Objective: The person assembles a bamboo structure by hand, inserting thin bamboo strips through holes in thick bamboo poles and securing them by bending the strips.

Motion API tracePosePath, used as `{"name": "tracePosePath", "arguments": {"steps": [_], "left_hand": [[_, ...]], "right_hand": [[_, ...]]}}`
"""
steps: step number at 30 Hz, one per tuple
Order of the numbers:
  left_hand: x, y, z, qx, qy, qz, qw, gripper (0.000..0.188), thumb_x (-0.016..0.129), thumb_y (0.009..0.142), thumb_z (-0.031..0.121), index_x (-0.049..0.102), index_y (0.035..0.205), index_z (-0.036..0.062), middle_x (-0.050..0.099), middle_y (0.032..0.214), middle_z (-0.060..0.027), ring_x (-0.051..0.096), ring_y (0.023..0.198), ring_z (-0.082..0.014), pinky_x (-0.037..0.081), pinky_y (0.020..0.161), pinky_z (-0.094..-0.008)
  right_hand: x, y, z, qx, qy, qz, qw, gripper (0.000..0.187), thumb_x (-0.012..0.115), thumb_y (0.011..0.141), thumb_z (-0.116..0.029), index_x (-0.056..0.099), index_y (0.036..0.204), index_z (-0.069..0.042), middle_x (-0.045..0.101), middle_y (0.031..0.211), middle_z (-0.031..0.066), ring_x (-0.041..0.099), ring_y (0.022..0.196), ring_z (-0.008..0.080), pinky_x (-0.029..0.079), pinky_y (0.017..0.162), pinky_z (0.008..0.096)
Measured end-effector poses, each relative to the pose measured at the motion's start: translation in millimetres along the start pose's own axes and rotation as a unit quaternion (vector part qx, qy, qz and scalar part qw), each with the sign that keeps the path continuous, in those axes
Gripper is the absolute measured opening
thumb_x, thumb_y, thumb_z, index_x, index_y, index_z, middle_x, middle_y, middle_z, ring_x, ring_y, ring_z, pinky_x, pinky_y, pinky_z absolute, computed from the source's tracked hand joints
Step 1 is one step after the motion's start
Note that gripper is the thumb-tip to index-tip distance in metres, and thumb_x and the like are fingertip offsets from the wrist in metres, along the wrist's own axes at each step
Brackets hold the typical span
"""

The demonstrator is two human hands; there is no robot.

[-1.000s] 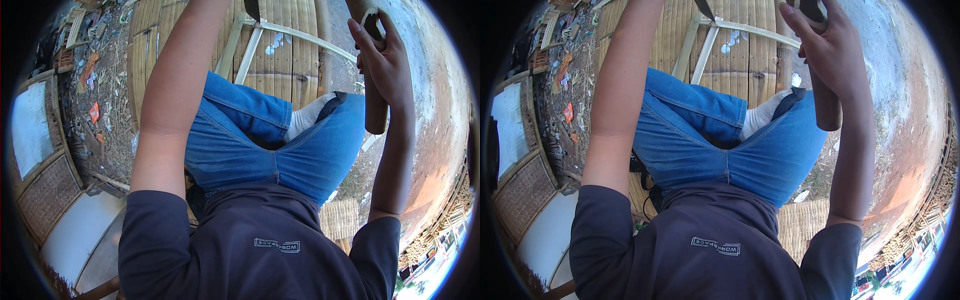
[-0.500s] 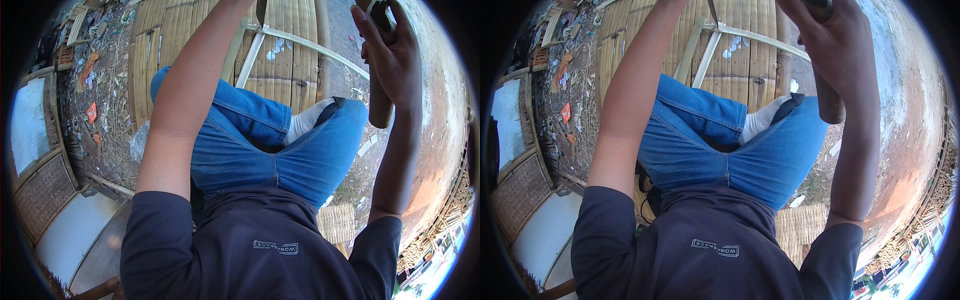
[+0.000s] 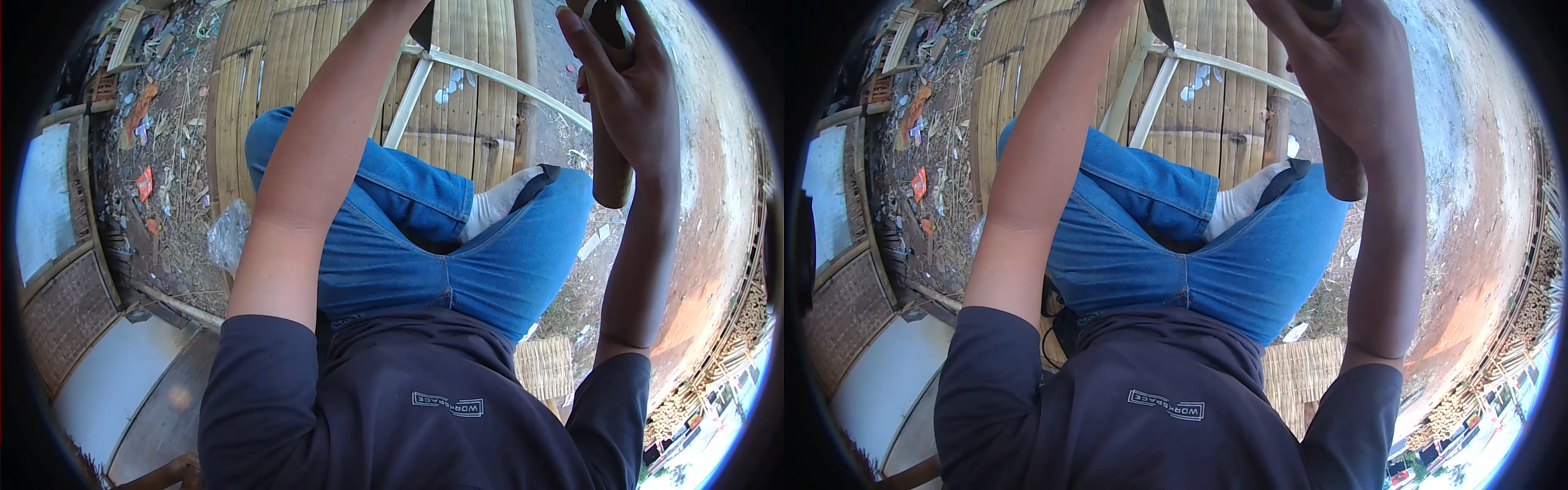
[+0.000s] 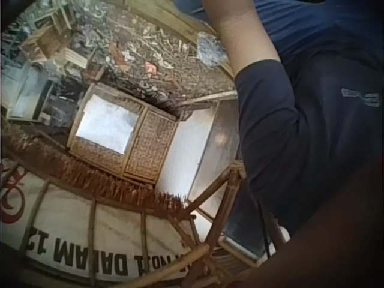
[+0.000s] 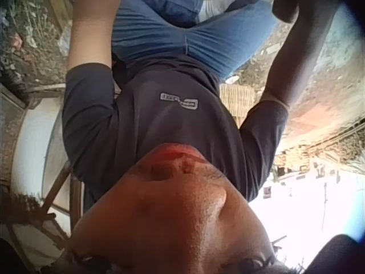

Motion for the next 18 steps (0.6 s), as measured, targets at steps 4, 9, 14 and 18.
{"name": "tracePosePath", "arguments": {"steps": [4,9,14,18], "left_hand": [[-17,18,-9,-0.013,-0.034,0.002,0.999,0.031,0.067,0.1,0.022,0.059,0.08,-0.0015,0.065,0.06,-0.0082,0.065,0.049,-0.0183,0.052,0.048,-0.0323],[-24,15,-11,-0.048,-0.011,0.02,0.999,0.03,0.068,0.1,0.019,0.058,0.079,-0.0003,0.063,0.058,-0.0073,0.065,0.048,-0.0182,0.052,0.046,-0.0323],[5,-5,6,0.06,-0.023,-0.042,0.997,0.029,0.068,0.098,0.016,0.057,0.077,0.0007,0.061,0.055,-0.0077,0.066,0.047,-0.0188,0.051,0.043,-0.0324],[16,-7,7,0.103,-0.01,-0.012,0.995,0.029,0.069,0.095,0.016,0.058,0.072,0.0016,0.062,0.055,-0.0084,0.067,0.05,-0.0226,0.052,0.051,-0.0372]], "right_hand": [[-2,0,3,0.013,0.016,-0.014,1.0,0.072,0.073,0.098,-0.034,0.041,0.15,0.003,0.07,0.085,0.0139,0.061,0.056,0.0141,0.053,0.051,0.0306],[2,-5,0,0.021,-0.045,0.011,0.999,0.072,0.073,0.097,-0.034,0.041,0.15,0.004,0.07,0.084,0.014,0.062,0.056,0.0145,0.053,0.051,0.0304],[6,11,-11,0.002,0.017,-0.041,0.999,0.072,0.073,0.098,-0.033,0.041,0.151,0.004,0.071,0.088,0.0173,0.066,0.059,0.0165,0.055,0.052,0.0319],[8,20,-18,0.038,-0.013,-0.034,0.999,0.073,0.074,0.097,-0.033,0.041,0.151,0.004,0.072,0.098,0.0227,0.069,0.064,0.019,0.058,0.055,0.0329]]}}
Point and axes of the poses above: each hand's wrist, its own y-axis towards the middle knuckle, its own x-axis out of the palm, z = x × y, the point moved 4 cm from there along y, towards the middle knuckle
